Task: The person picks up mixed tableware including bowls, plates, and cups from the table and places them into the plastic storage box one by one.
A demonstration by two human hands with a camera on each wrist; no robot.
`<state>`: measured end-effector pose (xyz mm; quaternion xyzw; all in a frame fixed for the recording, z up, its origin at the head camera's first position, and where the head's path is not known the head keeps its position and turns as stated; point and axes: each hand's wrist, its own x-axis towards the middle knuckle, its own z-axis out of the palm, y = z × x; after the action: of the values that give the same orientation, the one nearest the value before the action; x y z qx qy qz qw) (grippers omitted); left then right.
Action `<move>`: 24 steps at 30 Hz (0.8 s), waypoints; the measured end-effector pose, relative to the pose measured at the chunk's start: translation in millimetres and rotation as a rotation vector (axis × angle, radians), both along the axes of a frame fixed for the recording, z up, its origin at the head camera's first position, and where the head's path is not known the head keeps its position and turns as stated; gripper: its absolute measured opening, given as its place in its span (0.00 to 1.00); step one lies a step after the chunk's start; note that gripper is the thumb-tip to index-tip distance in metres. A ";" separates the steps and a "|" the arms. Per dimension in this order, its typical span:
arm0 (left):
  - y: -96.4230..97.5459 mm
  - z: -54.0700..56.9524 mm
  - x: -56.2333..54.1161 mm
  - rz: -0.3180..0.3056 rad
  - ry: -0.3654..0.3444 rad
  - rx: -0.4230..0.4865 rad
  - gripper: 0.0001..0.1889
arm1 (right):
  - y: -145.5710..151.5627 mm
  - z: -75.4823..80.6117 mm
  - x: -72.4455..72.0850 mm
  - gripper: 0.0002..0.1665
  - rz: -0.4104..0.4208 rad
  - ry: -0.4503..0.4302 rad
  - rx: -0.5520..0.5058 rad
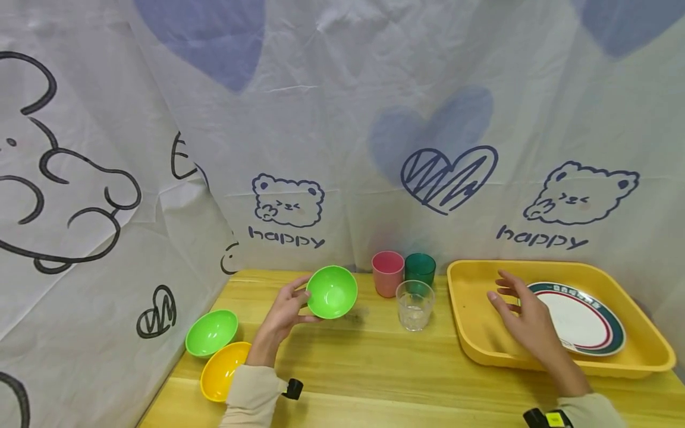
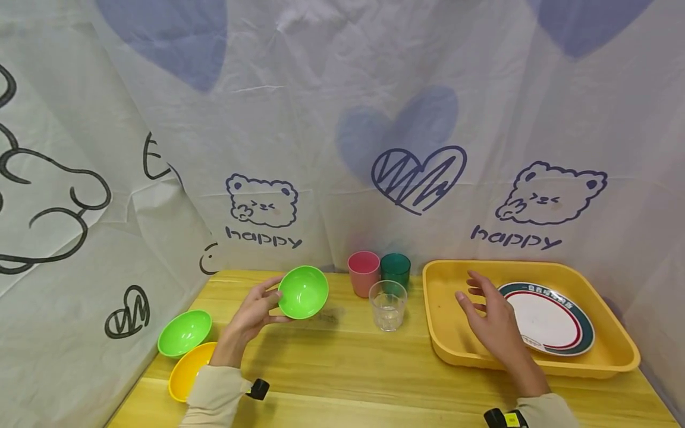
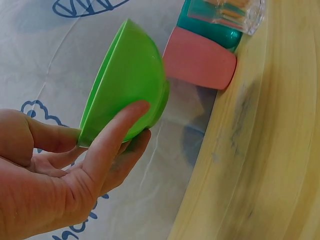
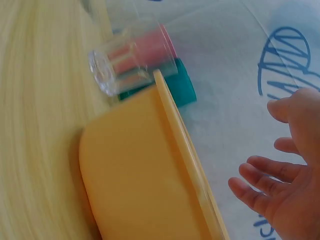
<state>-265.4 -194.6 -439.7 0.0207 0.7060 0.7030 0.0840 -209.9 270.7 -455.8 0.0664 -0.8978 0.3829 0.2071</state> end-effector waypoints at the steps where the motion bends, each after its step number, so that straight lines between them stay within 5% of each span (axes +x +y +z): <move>1: 1.8 -0.1 0.6 -0.004 -0.001 0.002 0.25 | -2.7 -0.2 0.0 0.34 0.009 0.006 -0.006; 24: 39.3 -8.0 10.3 -0.164 0.025 0.010 0.24 | -51.4 -1.6 6.2 0.33 0.110 -0.043 -0.129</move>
<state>-255.1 -155.3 -447.7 0.0878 0.6995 0.6968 0.1322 -203.8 219.3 -457.4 0.0941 -0.8706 0.4520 0.1701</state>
